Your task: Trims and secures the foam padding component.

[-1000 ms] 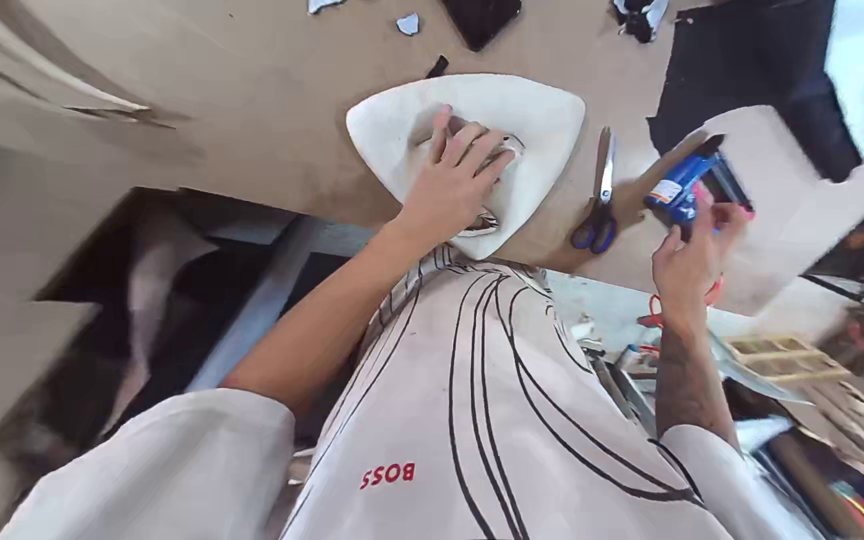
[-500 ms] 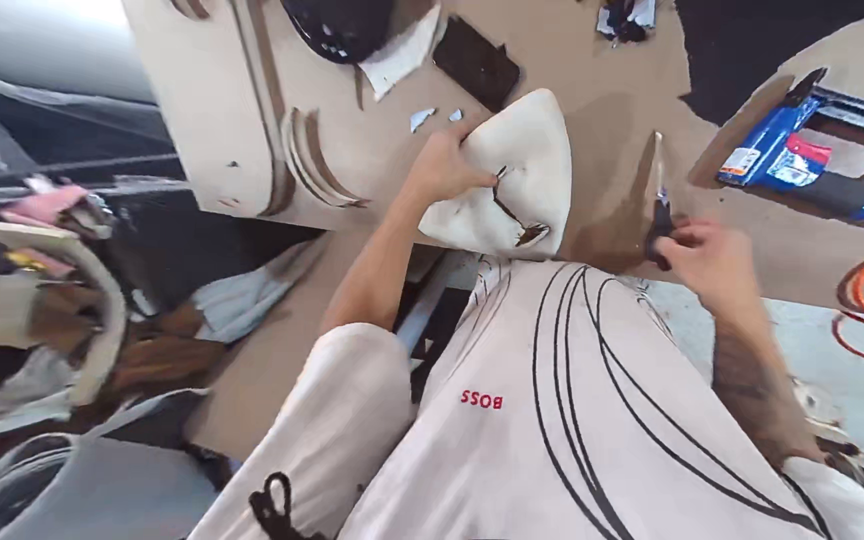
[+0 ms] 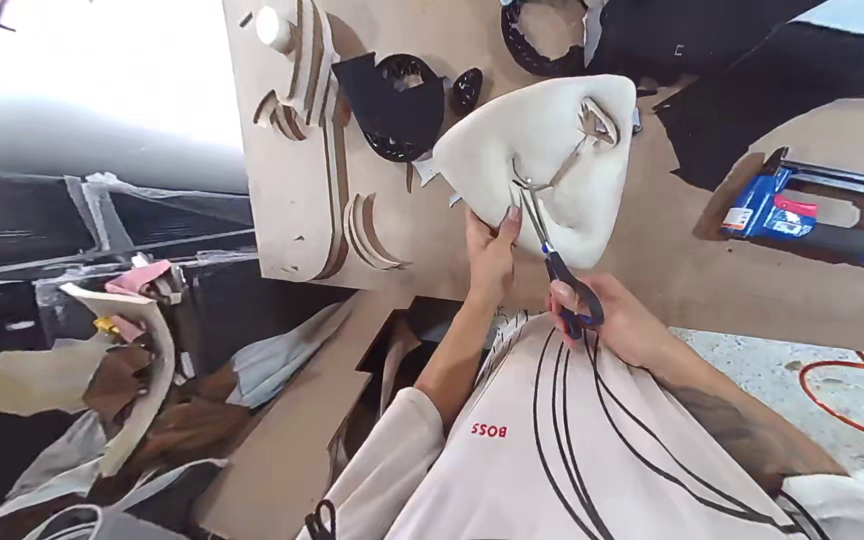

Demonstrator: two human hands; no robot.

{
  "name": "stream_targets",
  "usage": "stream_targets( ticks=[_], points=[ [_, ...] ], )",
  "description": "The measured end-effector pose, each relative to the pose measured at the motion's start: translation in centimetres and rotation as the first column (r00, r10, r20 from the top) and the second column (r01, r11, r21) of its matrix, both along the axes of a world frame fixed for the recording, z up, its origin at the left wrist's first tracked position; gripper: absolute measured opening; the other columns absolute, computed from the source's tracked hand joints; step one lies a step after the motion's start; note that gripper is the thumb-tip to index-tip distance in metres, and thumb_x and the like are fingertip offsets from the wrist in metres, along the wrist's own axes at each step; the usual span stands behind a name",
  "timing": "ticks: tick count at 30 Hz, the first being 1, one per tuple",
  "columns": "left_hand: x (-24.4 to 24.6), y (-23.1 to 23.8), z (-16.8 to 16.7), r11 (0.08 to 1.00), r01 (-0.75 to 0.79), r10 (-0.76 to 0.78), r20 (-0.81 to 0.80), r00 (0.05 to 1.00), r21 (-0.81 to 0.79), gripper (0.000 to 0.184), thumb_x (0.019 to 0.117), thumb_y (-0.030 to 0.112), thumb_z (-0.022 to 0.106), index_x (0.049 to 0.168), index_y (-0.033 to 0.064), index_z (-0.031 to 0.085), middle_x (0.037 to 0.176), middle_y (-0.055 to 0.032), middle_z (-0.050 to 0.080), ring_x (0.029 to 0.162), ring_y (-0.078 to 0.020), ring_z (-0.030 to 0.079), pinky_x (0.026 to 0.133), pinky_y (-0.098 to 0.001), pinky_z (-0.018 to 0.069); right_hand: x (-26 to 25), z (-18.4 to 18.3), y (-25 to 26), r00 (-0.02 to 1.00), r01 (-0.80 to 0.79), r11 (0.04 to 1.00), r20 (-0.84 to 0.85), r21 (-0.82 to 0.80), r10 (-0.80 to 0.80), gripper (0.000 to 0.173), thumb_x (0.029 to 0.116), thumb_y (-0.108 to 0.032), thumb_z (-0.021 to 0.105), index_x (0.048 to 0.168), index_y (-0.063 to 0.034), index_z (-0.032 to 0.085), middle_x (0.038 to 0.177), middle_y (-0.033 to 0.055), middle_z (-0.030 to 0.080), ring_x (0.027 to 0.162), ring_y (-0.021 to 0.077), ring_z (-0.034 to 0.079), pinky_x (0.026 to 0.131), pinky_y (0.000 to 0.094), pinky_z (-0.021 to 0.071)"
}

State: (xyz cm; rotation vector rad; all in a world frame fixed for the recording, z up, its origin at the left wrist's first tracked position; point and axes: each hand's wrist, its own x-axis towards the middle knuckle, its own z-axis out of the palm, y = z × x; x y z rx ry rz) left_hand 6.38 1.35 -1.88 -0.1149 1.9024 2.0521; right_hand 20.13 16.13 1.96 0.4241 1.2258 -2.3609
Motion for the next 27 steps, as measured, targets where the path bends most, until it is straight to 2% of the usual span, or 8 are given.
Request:
stream_targets(
  ticks=[2, 4, 10, 13, 18, 21, 24, 27],
  points=[
    [0.2, -0.3, 1.2, 0.999, 0.016, -0.015, -0.043, 0.999, 0.028, 0.058, 0.1005, 0.008, 0.064, 0.150, 0.0081, 0.034, 0.123, -0.0148, 0.066, 0.107, -0.0271, 0.069, 0.091, -0.0481, 0.0601, -0.2, 0.1, 0.1, 1.000, -0.013, 0.993, -0.017, 0.114, 0.015, 0.049, 0.0997, -0.055, 0.061, 0.095, -0.0056, 0.066, 0.074, 0.0036, 0.064, 0.060, 0.0149, 0.062, 0.055, 0.0318, 0.0566],
    [0.4, -0.8, 2.1, 0.998, 0.045, -0.042, -0.076, 0.996, 0.040, 0.059, 0.1002, 0.007, 0.063, 0.151, 0.0078, 0.032, 0.125, -0.0141, 0.065, 0.111, -0.0261, 0.068, 0.095, -0.0484, 0.0587, -0.3, 0.2, 0.5, 0.998, -0.002, 0.987, -0.057, 0.158, 0.011, 0.047, 0.0994, -0.054, 0.062, 0.095, -0.0066, 0.066, 0.074, 0.0019, 0.062, 0.059, 0.0128, 0.060, 0.053, 0.0291, 0.0542],
    [1.4, -0.5, 3.5, 0.996, 0.038, -0.029, -0.117, 0.993, 0.080, 0.053, 0.1001, 0.004, 0.062, 0.146, 0.0038, 0.035, 0.116, -0.0154, 0.065, 0.103, -0.0248, 0.069, 0.092, -0.0464, 0.0593, 0.2, 0.8, -0.6, 0.994, 0.048, 0.984, -0.109, 0.174, -0.029, 0.036, 0.1007, -0.045, 0.064, 0.100, -0.0092, 0.065, 0.074, -0.0003, 0.062, 0.057, 0.0103, 0.058, 0.049, 0.0255, 0.0509],
    [1.7, 0.0, 3.6, 0.994, 0.016, -0.002, -0.134, 0.991, 0.105, 0.054, 0.0998, 0.001, 0.061, 0.146, 0.0008, 0.033, 0.118, -0.0184, 0.064, 0.105, -0.0271, 0.069, 0.094, -0.0485, 0.0589, 0.7, 0.9, -1.2, 0.992, 0.062, 0.979, -0.121, 0.196, -0.039, 0.036, 0.1003, -0.046, 0.065, 0.100, -0.0097, 0.064, 0.072, -0.0015, 0.062, 0.056, 0.0091, 0.058, 0.048, 0.0251, 0.0505],
    [2.0, 0.3, 3.9, 0.992, 0.051, -0.033, -0.151, 0.988, 0.118, 0.053, 0.0995, 0.002, 0.062, 0.145, 0.0023, 0.033, 0.118, -0.0175, 0.064, 0.106, -0.0263, 0.068, 0.095, -0.0482, 0.0582, 1.2, 1.1, -1.3, 0.986, 0.103, 0.970, -0.154, 0.219, -0.070, 0.035, 0.0988, -0.045, 0.068, 0.099, -0.0103, 0.063, 0.073, -0.0019, 0.062, 0.055, 0.0087, 0.059, 0.048, 0.0253, 0.0521],
    [2.0, 0.5, 4.2, 0.986, 0.063, -0.043, -0.127, 0.991, 0.154, 0.052, 0.1003, 0.002, 0.060, 0.145, 0.0034, 0.034, 0.117, -0.0178, 0.064, 0.105, -0.0272, 0.068, 0.095, -0.0491, 0.0580, 1.3, 1.3, -1.4, 0.989, 0.103, 0.962, -0.131, 0.254, -0.071, 0.034, 0.0988, -0.045, 0.068, 0.099, -0.0105, 0.065, 0.069, -0.0025, 0.061, 0.051, 0.0079, 0.056, 0.044, 0.0243, 0.0489],
    [2.2, 0.8, 4.1, 0.987, 0.036, -0.022, -0.095, 0.995, 0.157, 0.050, 0.1000, 0.000, 0.060, 0.143, 0.0032, 0.035, 0.115, -0.0162, 0.064, 0.103, -0.0242, 0.068, 0.094, -0.0460, 0.0582, 1.3, 1.3, -1.7, 0.986, 0.132, 0.968, -0.131, 0.216, -0.105, 0.034, 0.0991, -0.044, 0.067, 0.096, -0.0101, 0.064, 0.066, -0.0018, 0.059, 0.047, 0.0086, 0.053, 0.040, 0.0246, 0.0467],
    [2.4, 1.2, 4.1, 0.988, -0.008, 0.022, -0.091, 0.996, 0.156, 0.050, 0.0998, -0.001, 0.059, 0.143, 0.0018, 0.036, 0.117, -0.0177, 0.064, 0.103, -0.0251, 0.068, 0.093, -0.0457, 0.0584, 1.8, 1.0, -1.8, 0.983, 0.137, 0.972, -0.148, 0.190, -0.110, 0.038, 0.0979, -0.049, 0.067, 0.096, -0.0112, 0.063, 0.067, -0.0030, 0.058, 0.050, 0.0084, 0.054, 0.044, 0.0251, 0.0484]
  ],
)
